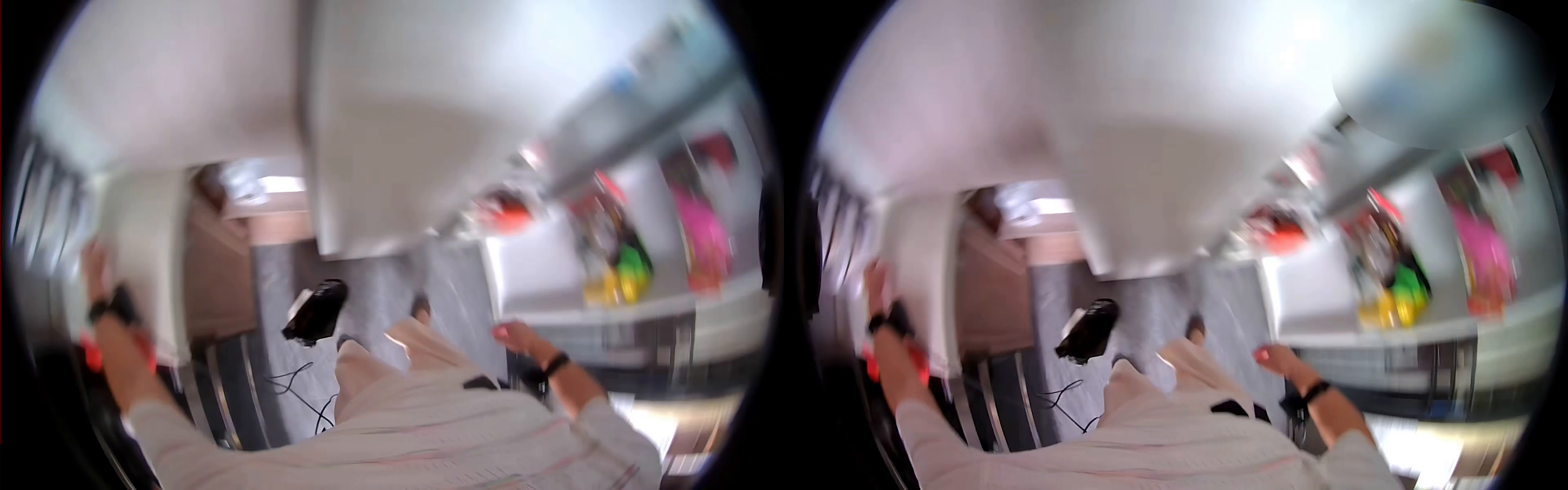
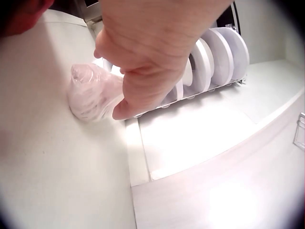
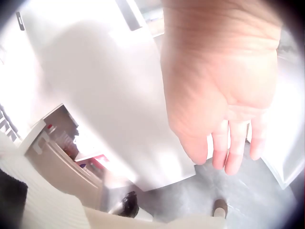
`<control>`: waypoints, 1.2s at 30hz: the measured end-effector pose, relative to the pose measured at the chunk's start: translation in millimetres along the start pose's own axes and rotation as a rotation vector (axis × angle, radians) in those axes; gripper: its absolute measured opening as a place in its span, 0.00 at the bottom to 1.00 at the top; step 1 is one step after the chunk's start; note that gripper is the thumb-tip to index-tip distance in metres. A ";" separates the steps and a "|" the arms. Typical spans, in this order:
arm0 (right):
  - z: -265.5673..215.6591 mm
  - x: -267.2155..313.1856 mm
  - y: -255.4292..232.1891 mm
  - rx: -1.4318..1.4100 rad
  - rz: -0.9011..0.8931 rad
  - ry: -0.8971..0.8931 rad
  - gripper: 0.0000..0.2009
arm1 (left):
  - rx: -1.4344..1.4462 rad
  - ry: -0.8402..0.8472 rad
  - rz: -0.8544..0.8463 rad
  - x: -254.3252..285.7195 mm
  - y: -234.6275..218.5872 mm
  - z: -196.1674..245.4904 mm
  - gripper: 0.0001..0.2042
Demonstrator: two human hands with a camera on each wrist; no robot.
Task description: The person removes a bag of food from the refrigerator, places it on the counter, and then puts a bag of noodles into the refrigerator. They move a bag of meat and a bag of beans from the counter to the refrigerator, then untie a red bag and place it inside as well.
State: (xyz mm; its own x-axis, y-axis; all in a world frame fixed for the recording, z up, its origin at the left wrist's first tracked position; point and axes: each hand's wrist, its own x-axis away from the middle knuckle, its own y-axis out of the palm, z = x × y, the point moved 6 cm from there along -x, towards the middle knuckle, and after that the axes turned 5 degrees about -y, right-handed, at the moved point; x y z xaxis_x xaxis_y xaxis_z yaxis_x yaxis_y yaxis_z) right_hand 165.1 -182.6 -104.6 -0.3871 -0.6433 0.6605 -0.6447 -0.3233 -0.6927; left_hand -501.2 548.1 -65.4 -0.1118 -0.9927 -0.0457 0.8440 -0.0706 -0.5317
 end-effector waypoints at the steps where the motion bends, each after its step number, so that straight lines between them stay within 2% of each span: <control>1: 22.5 5.2 13.6 -0.076 0.037 -0.046 0.15 | -0.218 0.090 0.020 -5.8 -1.1 14.9 0.13; 2: 21.8 17.8 10.1 -0.102 0.079 -0.055 0.12 | -0.266 0.066 0.057 -21.5 -10.3 2.8 0.13; 4: 25.4 31.7 20.5 -0.120 0.097 -0.019 0.12 | -0.131 -0.014 0.109 -36.2 -20.9 -18.0 0.12; 7: 26.6 34.3 23.3 -0.154 0.097 -0.010 0.11 | 0.118 -0.064 0.171 -36.5 -35.2 -23.1 0.11; 8: 24.1 33.0 20.1 -0.168 0.122 -0.019 0.11 | 0.128 -0.143 0.162 -17.3 -34.4 -4.6 0.18; 9: 20.6 29.7 15.6 -0.180 0.143 -0.031 0.11 | 0.102 -0.178 0.305 23.2 -23.1 43.5 0.19; 10: 17.9 23.3 9.9 -0.199 0.146 -0.028 0.11 | 0.118 -0.001 0.304 44.1 -17.4 61.8 0.19; 12: 4.3 6.5 -4.3 -0.161 0.137 -0.058 0.12 | 0.361 -0.183 0.309 66.8 -0.3 87.4 0.19; 13: -6.4 -0.2 -15.5 -0.225 0.162 -0.098 0.12 | 0.354 -0.173 0.299 74.1 10.2 103.7 0.19; 16: -59.5 -22.3 -57.9 -0.295 0.200 -0.273 0.13 | 0.498 -0.306 0.091 100.7 67.6 121.4 0.18; 17: -75.6 -34.9 -63.9 -0.429 0.169 -0.312 0.12 | 0.548 -0.353 0.026 107.1 86.4 119.5 0.18; 18: -92.9 -47.7 -69.8 -0.565 0.136 -0.351 0.12 | 0.412 -0.241 -0.195 113.8 114.3 117.1 0.17; 19: -119.9 -51.5 -82.0 -0.626 0.082 -0.427 0.13 | 0.438 -0.337 -0.214 170.3 166.8 183.6 0.16; 20: -140.0 -62.4 -83.4 -0.709 0.019 -0.502 0.15 | 0.524 -0.324 -0.293 210.0 214.4 219.9 0.14; 21: -162.1 -66.6 -91.2 -0.650 0.023 -0.640 0.15 | 0.582 -0.264 -0.344 228.4 250.2 223.3 0.12; 22: -180.3 -67.4 -99.4 -0.587 0.029 -0.777 0.16 | 0.505 -0.241 -0.372 262.4 292.2 256.7 0.10; 24: -191.7 -72.9 -105.1 -0.657 0.000 -0.843 0.18 | 0.418 -0.318 -0.416 312.3 368.4 284.3 0.10; 25: -183.9 -77.8 -104.6 -0.665 0.002 -0.852 0.18 | 0.323 -0.340 -0.468 336.9 404.5 301.4 0.10; 26: -172.7 -84.6 -105.7 -0.603 0.065 -0.869 0.18 | 0.397 -0.356 -0.578 357.3 443.4 311.2 0.10; 27: -158.7 -90.2 -110.0 -0.542 0.125 -0.881 0.18 | 0.429 -0.378 -0.643 381.7 475.8 340.6 0.10; 28: -142.3 -93.9 -115.2 -0.553 0.123 -0.877 0.18 | 0.458 -0.420 -0.727 402.1 507.4 362.0 0.09; 30: -88.1 -106.9 -120.9 -0.320 0.170 -0.559 0.19 | 0.474 -0.378 -0.821 426.9 564.0 375.8 0.09; 31: -60.0 -111.5 -125.6 -0.362 0.213 -0.597 0.19 | 0.473 -0.405 -0.855 435.8 585.5 383.7 0.10; 33: -5.9 -124.6 -136.5 -0.532 0.151 -0.664 0.18 | 0.487 -0.446 -0.896 450.0 623.2 397.2 0.10; 34: 18.6 -125.1 -149.6 -0.814 -0.031 -0.496 0.18 | 0.493 -0.456 -0.908 454.1 639.2 400.8 0.09; 36: 73.6 -154.1 -187.0 -0.719 0.286 -0.493 0.13 | 0.498 -0.475 -0.940 459.0 665.9 402.7 0.09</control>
State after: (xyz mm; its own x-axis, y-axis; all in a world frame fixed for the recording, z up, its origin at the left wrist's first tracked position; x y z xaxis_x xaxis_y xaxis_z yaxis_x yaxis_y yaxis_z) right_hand 393.8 -74.0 -98.2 -0.3766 -0.9088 0.1793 -0.8864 0.2973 -0.3547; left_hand 220.7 6.0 -99.9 -0.6843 -0.4584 0.5672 0.6576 -0.7240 0.2083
